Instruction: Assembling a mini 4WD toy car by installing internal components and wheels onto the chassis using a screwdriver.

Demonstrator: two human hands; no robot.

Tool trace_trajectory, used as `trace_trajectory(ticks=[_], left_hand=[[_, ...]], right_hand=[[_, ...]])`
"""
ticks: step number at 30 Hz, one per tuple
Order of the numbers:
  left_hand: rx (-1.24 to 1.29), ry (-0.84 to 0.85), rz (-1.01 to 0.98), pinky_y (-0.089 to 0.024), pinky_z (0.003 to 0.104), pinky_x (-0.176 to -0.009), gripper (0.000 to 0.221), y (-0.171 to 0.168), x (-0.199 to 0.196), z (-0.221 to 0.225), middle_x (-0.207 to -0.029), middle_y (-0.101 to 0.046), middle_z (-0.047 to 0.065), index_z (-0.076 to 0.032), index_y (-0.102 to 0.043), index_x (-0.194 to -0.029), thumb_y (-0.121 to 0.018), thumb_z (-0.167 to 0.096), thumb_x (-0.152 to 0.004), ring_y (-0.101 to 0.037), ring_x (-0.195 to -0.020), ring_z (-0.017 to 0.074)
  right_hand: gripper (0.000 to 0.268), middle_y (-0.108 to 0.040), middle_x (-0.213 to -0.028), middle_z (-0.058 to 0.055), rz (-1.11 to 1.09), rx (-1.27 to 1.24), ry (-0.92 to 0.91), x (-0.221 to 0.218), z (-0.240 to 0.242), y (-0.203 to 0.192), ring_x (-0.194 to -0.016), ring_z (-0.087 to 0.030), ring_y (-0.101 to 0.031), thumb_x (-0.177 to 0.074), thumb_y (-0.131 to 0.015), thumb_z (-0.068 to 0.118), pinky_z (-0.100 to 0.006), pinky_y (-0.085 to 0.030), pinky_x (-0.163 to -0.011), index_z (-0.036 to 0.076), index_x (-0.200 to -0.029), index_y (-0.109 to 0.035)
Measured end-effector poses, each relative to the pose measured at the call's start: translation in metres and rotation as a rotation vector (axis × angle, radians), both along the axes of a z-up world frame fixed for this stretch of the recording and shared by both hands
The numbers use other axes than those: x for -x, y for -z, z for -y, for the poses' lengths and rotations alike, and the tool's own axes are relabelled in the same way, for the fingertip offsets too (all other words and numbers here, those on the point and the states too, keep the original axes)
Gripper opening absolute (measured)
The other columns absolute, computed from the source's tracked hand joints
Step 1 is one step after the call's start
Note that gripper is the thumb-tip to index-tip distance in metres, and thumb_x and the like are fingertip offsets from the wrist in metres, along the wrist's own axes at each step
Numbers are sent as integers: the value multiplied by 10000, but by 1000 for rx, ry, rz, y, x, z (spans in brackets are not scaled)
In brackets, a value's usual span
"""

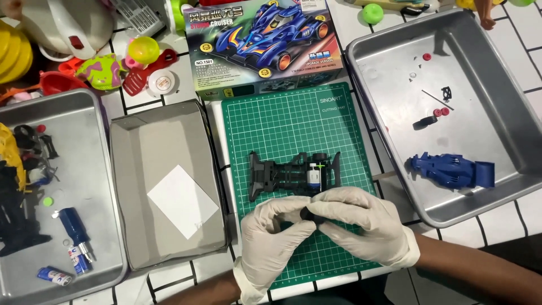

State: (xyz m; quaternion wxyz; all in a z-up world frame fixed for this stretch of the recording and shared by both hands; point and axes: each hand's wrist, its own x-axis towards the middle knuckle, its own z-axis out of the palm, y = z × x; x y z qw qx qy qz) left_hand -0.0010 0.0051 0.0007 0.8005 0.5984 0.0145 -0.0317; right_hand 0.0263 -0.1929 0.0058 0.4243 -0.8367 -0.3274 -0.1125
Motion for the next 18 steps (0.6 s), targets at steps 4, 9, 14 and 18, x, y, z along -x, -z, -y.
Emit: trace_trajectory(ticks=[4,9,14,18], left_hand=[[-138,-16,69,-582,337,-988,315,11,4,1,-1173,-785,96,-96,-761,-1168,-804,-87,-856,-713,-1053,179],[-108,-11,103,-604,282,-870,217,-2,-2,1,-1091,-715,89,-91,-741,-1057,-804,-65,-850,-695,-935,166],[-49,-39,53,-653,329,-893,264,9,2,2,-1047,-777,118,-66,-737,-1009,-863,-35,-779,-766,-954,211],[-202,-101,33,-661,317,-911,298,20,6,0,-1002,-793,106,-103,-804,-979,-919,-78,-706,-761,-998,215]], right_hand=[[331,-756,-1137,-33,-31,-54,8,-3,-1,0,-1001,-165,-778,-919,-771,145,-229,-640,-884,168,-1241,-699],[305,-767,-1118,-33,-109,-84,3,-4,0,-5,-1014,-162,-784,-898,-774,159,-240,-656,-913,135,-1199,-730],[300,-759,-1155,-71,-132,-86,-34,-5,5,1,-1010,-177,-792,-920,-746,164,-233,-661,-912,113,-1214,-723],[314,-758,-1181,-100,-201,-141,-98,-5,5,2,-1046,-199,-793,-920,-739,132,-244,-650,-983,63,-1225,-715]])
